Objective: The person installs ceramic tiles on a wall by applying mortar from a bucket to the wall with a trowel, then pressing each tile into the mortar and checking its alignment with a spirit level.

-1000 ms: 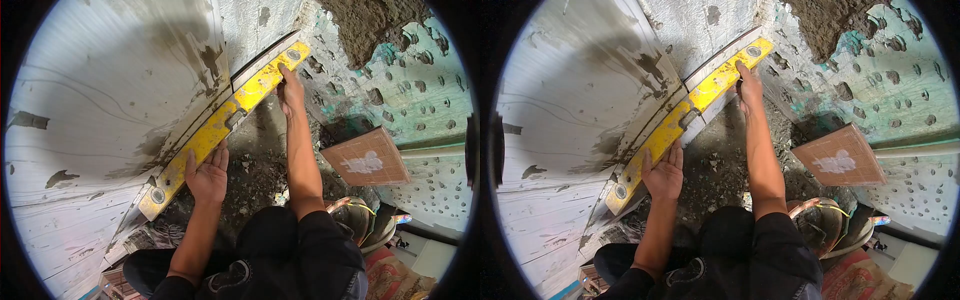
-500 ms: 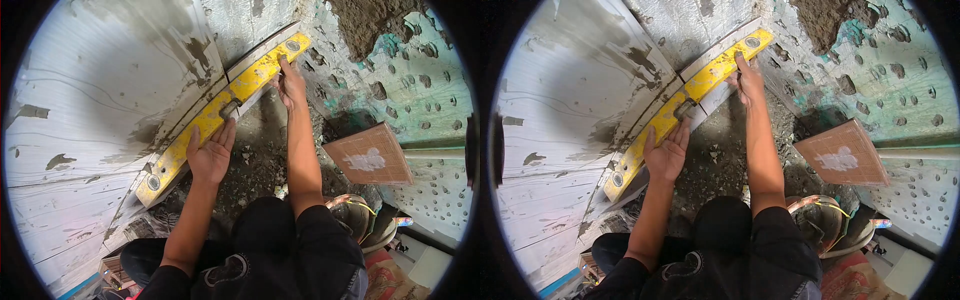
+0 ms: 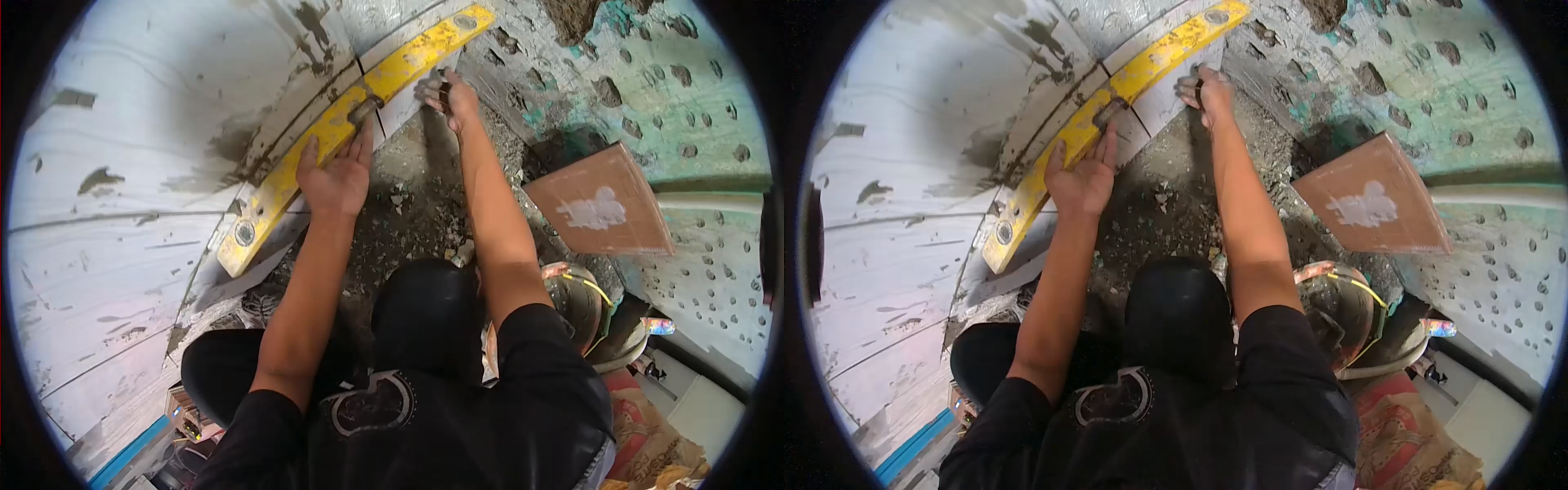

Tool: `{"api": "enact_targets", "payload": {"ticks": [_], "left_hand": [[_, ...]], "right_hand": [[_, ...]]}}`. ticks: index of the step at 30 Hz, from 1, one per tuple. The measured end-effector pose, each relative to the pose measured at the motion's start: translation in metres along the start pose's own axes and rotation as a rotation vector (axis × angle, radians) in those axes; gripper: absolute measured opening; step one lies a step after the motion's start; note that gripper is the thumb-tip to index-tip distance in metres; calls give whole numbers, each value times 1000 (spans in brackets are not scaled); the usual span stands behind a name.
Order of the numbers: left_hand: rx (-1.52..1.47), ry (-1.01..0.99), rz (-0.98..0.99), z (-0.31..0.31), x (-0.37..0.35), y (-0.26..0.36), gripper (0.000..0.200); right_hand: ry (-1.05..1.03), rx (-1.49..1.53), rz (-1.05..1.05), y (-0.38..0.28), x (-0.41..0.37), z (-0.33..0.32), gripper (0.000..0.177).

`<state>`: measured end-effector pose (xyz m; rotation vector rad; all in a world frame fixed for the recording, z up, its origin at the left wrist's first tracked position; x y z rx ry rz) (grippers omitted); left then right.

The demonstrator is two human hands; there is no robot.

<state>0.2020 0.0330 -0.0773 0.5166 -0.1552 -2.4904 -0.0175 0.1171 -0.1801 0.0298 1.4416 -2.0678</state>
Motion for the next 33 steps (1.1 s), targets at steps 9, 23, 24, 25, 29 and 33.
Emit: {"api": "enact_targets", "payload": {"ticks": [9, 23, 24, 25, 29, 33], "left_hand": [[-31, -21, -18, -8, 5, 0, 49], [15, -36, -75, -12, 9, 1, 51], [17, -35, -77, -11, 7, 1, 50], [46, -32, -65, -10, 6, 1, 52], [132, -30, -29, -5, 2, 0, 53], [131, -61, -41, -6, 3, 1, 51]], "right_hand": [[-79, -915, 233, 107, -30, -65, 19], [-633, -1499, -8, 179, -41, -43, 24], [-676, -1618, -129, 191, -34, -36, 23], [-715, -1732, -255, 199, -29, -28, 23], [-475, -1330, -197, 230, -6, -16, 21], [-362, -1492, -347, 243, 2, 17, 24]]}}
Point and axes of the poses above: each hand's wrist, its own x-axis towards the middle knuckle, its own z-axis out of the palm, y = z × x, the point moved 4 cm from there along x, towards the middle knuckle, and after that the axes turned 1 degree about -z, right-handed, at the moved point
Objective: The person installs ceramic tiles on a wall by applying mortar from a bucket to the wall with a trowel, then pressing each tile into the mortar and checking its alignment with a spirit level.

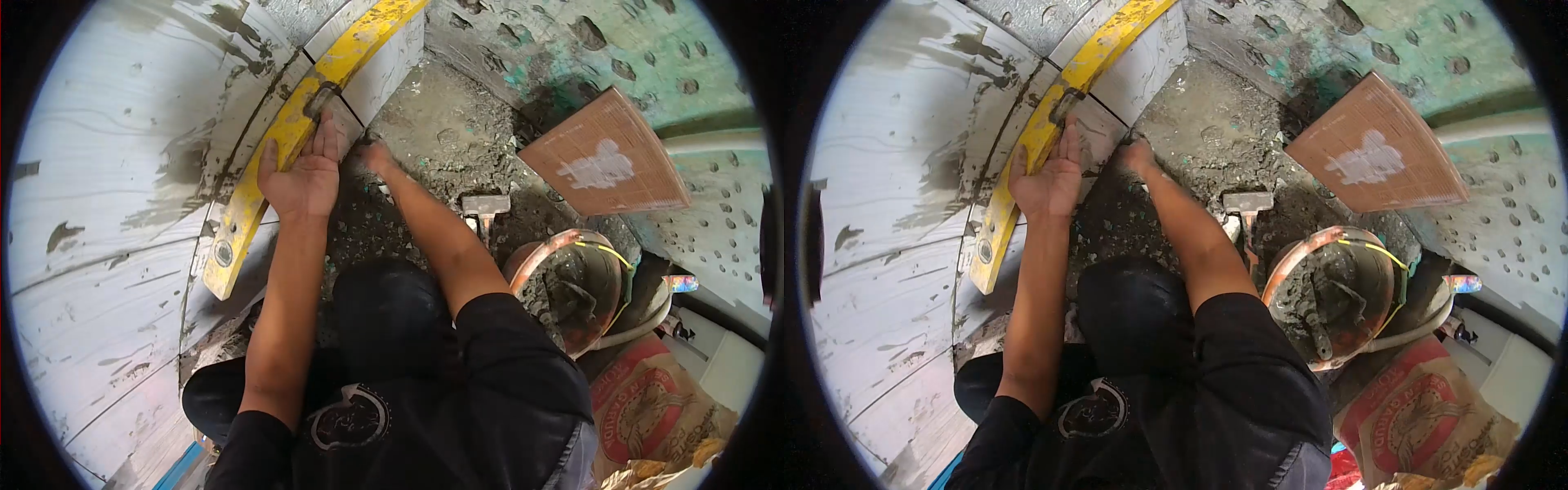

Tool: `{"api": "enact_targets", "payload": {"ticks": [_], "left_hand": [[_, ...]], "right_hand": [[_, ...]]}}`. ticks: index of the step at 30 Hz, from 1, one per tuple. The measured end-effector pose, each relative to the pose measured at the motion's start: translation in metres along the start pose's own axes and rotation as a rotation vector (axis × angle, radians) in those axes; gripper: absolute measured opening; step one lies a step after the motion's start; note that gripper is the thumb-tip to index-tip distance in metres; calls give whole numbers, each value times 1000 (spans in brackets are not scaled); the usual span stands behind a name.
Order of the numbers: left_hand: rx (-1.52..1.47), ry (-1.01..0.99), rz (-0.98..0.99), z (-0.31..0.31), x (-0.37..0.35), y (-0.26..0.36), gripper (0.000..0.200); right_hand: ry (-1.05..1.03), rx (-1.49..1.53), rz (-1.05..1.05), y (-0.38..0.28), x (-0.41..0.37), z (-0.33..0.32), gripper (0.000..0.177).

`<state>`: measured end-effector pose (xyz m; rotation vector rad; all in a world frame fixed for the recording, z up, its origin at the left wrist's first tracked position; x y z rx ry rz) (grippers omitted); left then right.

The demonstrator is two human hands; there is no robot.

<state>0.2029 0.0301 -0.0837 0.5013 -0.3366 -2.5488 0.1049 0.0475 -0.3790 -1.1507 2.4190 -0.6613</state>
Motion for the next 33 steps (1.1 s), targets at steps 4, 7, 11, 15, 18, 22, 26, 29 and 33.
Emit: {"api": "enact_targets", "payload": {"ticks": [4, 7, 11, 15, 18, 22, 26, 29, 33], "left_hand": [[-21, -19, -21, 2, -2, 0, 49], [-36, -1, -23, 2, -2, -1, 49], [-74, 30, -35, 4, -4, -2, 50], [-52, 7, -11, 4, -3, -1, 51], [-79, 10, -8, 6, -4, -1, 48], [-66, 78, -10, 1, -3, -2, 52], [-86, 53, -10, 3, -3, -1, 52], [-169, 62, -30, 3, -3, -3, 51], [-142, 66, -22, 3, -2, -3, 52]], "right_hand": [[167, 581, 385, -16, 2, -10, 28], [185, 478, 230, -14, 0, -18, 30], [279, 263, 283, 13, 6, 7, 24], [320, 333, 333, 11, -4, -23, 20], [760, 742, 497, 17, -18, -53, 16], [1038, 866, 395, 9, -41, -177, 18], [1126, 461, -177, -70, -65, -327, 15], [796, 141, -522, -125, -53, -365, 16], [512, -246, -609, -143, -22, -347, 22]]}}
Point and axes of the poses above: each hand's wrist, its own x-axis towards the middle knuckle, its own z-axis out of the palm, y = z × x, the point moved 4 cm from there along x, towards the middle knuckle, and after that the axes turned 1 degree about -z, right-handed, at the moved point
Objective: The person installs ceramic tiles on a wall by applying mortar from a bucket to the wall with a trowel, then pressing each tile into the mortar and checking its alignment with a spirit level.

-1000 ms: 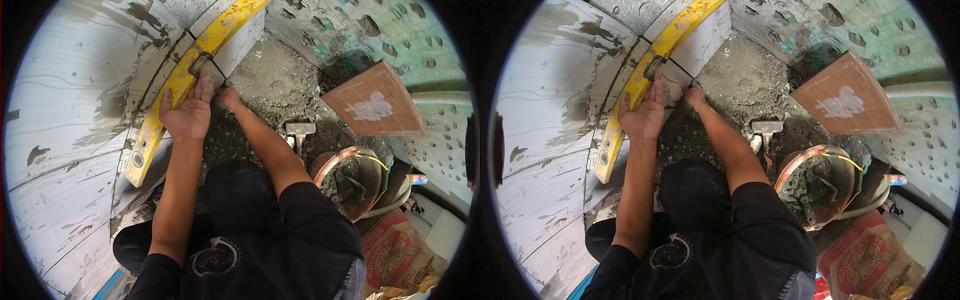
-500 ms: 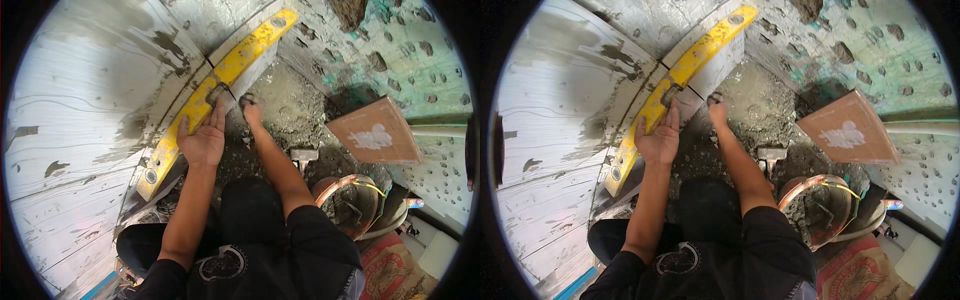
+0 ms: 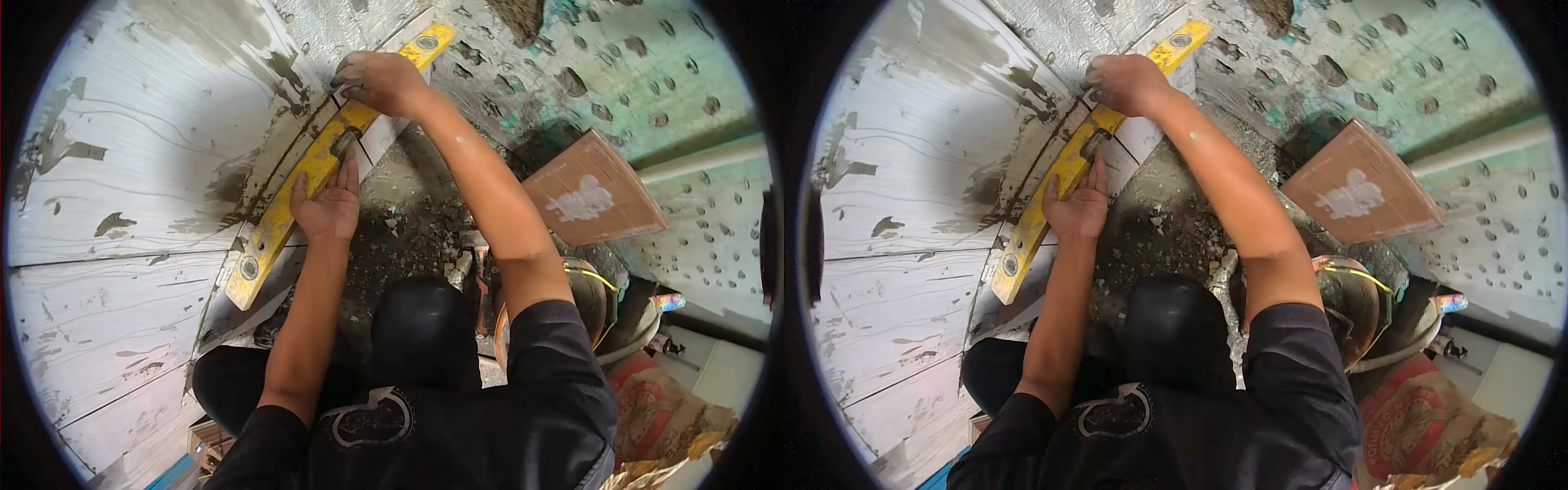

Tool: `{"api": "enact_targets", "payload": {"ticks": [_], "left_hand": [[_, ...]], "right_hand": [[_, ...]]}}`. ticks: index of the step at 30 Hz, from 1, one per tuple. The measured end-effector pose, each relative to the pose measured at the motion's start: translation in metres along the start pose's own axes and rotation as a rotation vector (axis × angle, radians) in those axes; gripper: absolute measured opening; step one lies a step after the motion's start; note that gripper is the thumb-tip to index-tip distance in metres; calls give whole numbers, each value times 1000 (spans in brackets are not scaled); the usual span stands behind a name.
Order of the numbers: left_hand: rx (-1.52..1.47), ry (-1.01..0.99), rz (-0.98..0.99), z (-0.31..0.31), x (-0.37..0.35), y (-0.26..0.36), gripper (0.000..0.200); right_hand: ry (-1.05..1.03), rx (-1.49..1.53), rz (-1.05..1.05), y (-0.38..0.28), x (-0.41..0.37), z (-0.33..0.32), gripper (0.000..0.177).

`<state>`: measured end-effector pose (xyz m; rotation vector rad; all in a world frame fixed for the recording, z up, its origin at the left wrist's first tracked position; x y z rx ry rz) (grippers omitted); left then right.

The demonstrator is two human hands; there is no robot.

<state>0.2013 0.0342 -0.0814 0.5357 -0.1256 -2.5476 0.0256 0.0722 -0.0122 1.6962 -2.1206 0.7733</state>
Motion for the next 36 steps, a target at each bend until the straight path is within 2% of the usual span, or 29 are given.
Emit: {"api": "enact_targets", "payload": {"ticks": [3, 7, 9, 11, 13, 14, 15, 16, 18, 21, 25, 26, 27, 29, 32, 36], "left_hand": [[21, 0, 19, 1, -1, 0, 52], [-47, -20, -1, -1, 1, 1, 51], [-147, -63, -4, -1, 4, 2, 52], [-192, -132, -12, 1, 6, 1, 54], [-195, -227, -44, -11, 23, 8, 55], [-216, -276, -81, -26, 37, 8, 56], [-224, -231, -132, -29, 30, 6, 57], [-229, -199, -171, -17, 24, 5, 57], [-81, -70, -81, -10, 12, 3, 56], [-78, 11, -73, -7, 9, 2, 58], [-122, -49, -114, -13, 18, 4, 61], [-120, -34, -117, -11, 16, 4, 61], [-120, -50, -124, -12, 16, 4, 61], [-124, -87, -139, -13, 18, 4, 60], [-126, -128, -159, -17, 22, 6, 60], [-87, -91, -123, -14, 20, 4, 60]], "right_hand": [[-110, 14, 63, 2, 2, 3, 23], [237, 250, 179, -9, -25, -38, 28], [310, 347, 381, -14, -64, -72, 27], [374, 274, 500, -13, -119, -109, 24], [482, 363, 773, -16, -188, -147, 20], [479, 289, 867, -26, -221, -174, 21], [472, 215, 968, -39, -253, -202, 21], [419, 85, 1053, -50, -281, -223, 21], [113, -217, 1189, -75, -337, -244, 21], [-381, -494, 1323, -93, -414, -228, 19], [-700, -507, 1229, -131, -457, -182, 20], [-798, -435, 1287, -138, -464, -170, 20], [-817, -445, 1251, -146, -466, -160, 19], [-1019, -383, 1223, -152, -484, -143, 19], [-1189, -411, 1234, -159, -494, -137, 20], [-1200, -412, 1215, -157, -497, -131, 21]]}}
Point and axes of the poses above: each hand's wrist, its own x-axis towards the middle knuckle, its own z-axis out of the palm, y = z × x, the point moved 4 cm from there along x, towards the middle knuckle, and after that the axes turned 1 degree about -z, right-handed, at the moved point
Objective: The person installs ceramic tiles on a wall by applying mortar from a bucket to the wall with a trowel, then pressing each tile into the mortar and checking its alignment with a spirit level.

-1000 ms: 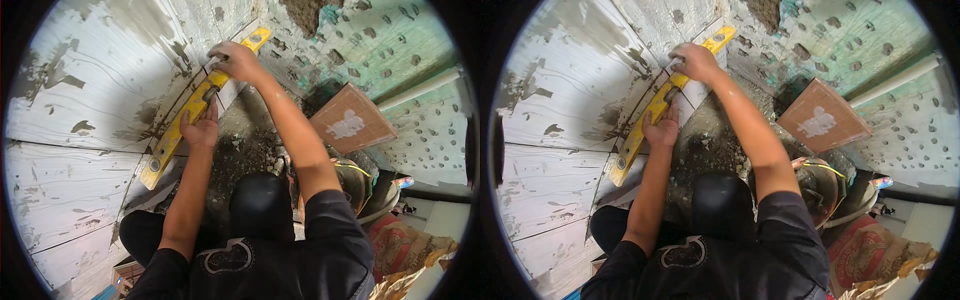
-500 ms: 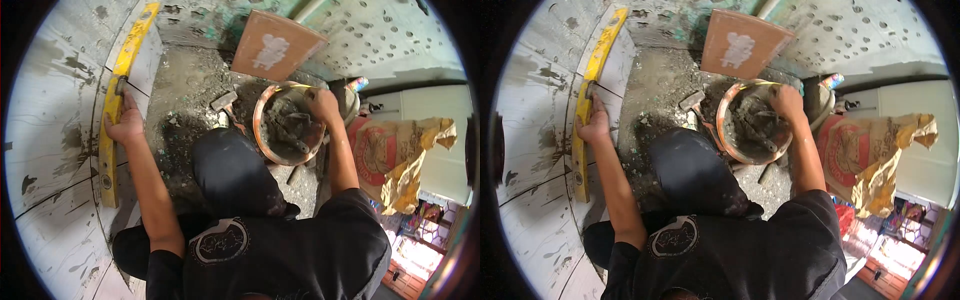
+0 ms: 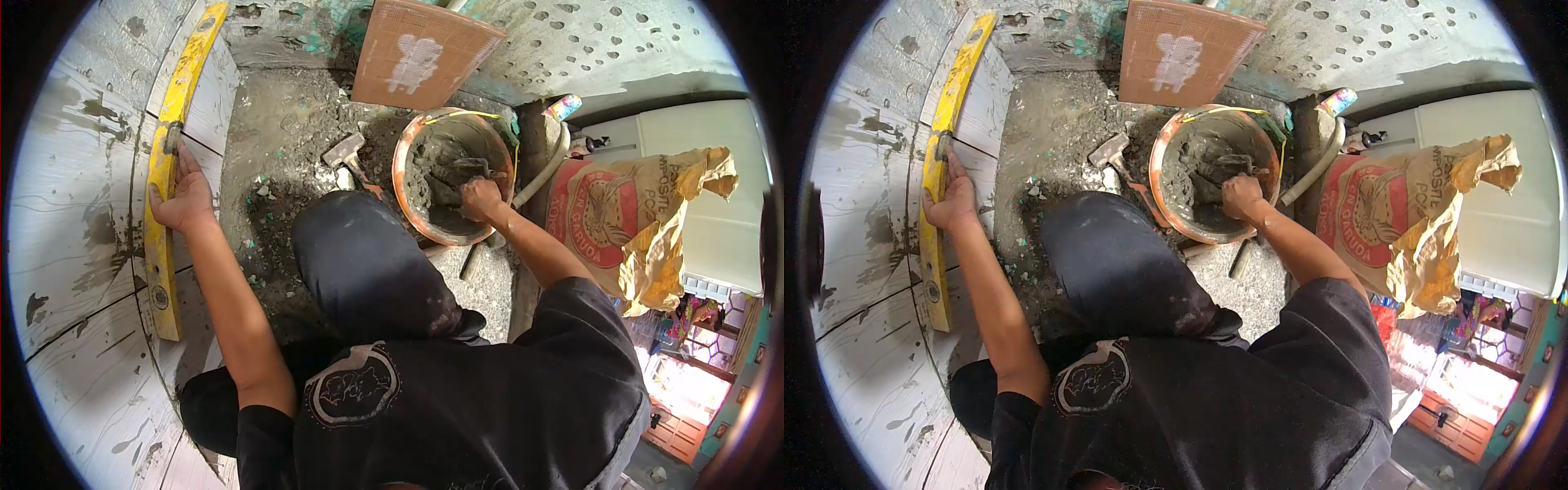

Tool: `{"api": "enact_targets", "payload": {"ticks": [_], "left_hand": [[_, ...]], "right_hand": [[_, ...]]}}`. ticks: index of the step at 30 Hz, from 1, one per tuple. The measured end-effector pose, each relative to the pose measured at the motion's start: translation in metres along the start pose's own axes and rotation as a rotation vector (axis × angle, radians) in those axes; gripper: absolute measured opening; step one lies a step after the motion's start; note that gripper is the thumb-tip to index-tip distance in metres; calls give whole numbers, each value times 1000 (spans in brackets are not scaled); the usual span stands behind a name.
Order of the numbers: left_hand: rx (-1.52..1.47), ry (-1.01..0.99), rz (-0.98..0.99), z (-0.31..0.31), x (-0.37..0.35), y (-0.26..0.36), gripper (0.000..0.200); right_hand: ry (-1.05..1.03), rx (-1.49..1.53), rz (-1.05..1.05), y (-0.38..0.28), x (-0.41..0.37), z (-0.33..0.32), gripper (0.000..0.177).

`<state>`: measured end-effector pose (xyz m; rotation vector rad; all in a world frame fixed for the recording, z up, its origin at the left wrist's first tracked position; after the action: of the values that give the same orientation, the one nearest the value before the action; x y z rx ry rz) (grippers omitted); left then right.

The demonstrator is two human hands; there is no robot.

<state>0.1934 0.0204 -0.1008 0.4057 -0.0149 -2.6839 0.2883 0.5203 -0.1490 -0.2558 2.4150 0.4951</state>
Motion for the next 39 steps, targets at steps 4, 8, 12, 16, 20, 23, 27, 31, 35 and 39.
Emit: {"api": "enact_targets", "payload": {"ticks": [4, 8, 12, 16, 20, 23, 27, 31, 35, 39], "left_hand": [[13, -15, -6, -1, 2, 1, 59], [41, -32, -7, -6, 7, 6, 62], [9, 8, 6, -1, 2, 1, 59], [32, 9, 21, -2, 3, 5, 60], [0, -29, 8, -4, 4, 3, 62], [-9, 13, 1, -4, 2, 4, 62], [5, 11, 13, -6, 3, 4, 62], [5, 22, 8, -5, 5, 5, 62], [22, 43, 30, -4, 1, 3, 62], [80, 22, 56, -2, 0, 3, 63]], "right_hand": [[-39, 2, -171, 1, 2, -4, 27], [-65, 210, -139, 17, -6, -23, 43], [-11, 294, -241, 19, -1, -12, 48], [57, 214, -244, 12, 0, -11, 43], [157, 219, -264, 5, 27, 17, 44], [119, 299, -354, 12, 21, -3, 44], [174, 360, -332, 5, 23, -4, 42], [126, 340, -402, 15, 31, -25, 49], [142, 313, -366, 23, 9, -50, 51], [57, 158, -191, 10, -6, -61, 40]]}}
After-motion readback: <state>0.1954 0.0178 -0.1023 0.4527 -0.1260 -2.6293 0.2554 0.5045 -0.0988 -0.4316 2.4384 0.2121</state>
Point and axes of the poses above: each hand's wrist, its own x-axis towards the middle knuckle, its own z-axis out of the palm, y = z × x, the point moved 4 cm from there along x, towards the middle knuckle, and after that the axes turned 1 degree about -z, right-handed, at the moved point
